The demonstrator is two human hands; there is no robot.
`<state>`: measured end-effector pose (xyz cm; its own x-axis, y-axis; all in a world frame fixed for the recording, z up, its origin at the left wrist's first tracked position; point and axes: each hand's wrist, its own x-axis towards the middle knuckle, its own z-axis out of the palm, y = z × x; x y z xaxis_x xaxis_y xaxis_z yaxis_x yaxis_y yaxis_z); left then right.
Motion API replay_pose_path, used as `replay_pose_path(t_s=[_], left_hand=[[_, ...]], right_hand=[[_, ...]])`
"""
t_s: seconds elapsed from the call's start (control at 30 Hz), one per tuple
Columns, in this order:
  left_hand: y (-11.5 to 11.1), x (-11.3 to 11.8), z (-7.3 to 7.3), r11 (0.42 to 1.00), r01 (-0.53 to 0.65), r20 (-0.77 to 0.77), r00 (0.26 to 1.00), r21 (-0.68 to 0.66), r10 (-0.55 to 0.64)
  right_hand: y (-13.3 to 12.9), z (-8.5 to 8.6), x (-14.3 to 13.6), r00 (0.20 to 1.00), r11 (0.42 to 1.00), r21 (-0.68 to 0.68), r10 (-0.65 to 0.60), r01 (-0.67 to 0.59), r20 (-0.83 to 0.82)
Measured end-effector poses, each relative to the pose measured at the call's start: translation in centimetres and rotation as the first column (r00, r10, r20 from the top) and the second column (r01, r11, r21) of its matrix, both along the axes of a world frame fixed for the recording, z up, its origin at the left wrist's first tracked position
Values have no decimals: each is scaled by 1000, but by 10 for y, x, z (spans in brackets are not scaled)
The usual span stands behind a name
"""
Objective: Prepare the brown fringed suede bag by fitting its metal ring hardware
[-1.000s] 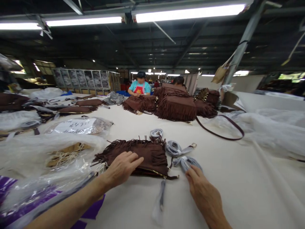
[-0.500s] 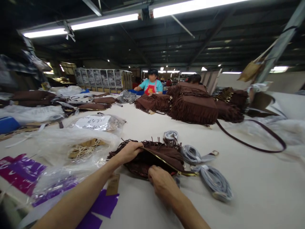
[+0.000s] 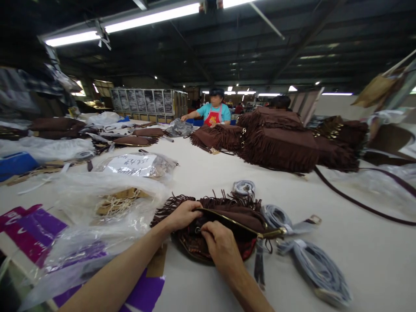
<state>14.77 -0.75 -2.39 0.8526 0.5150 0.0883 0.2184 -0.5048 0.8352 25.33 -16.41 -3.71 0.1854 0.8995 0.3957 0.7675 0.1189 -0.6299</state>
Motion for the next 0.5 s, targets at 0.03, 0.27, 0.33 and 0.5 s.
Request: replay_pose_path(t_s=[0.03,0.27,0.33,0.5], left_hand=[[-1,0,-1,1000,-7,7,1000,-8,7],[-2,-1,-5,997,-50,-2,999,-62,50],[-2,-1,-4,996,-49,-8,999,-72,48],[-1,-2,-5,994,-46,-8,999,-98,46]], right_hand=[[1,-3,0,1000,1000,29,4,-5,24],[2,-15,1,924,990,-38,138,-133,356],[0,-14,1,935,989,-21,145,-146,324],[-10,-7,5,996,995,78,61,-67,69]])
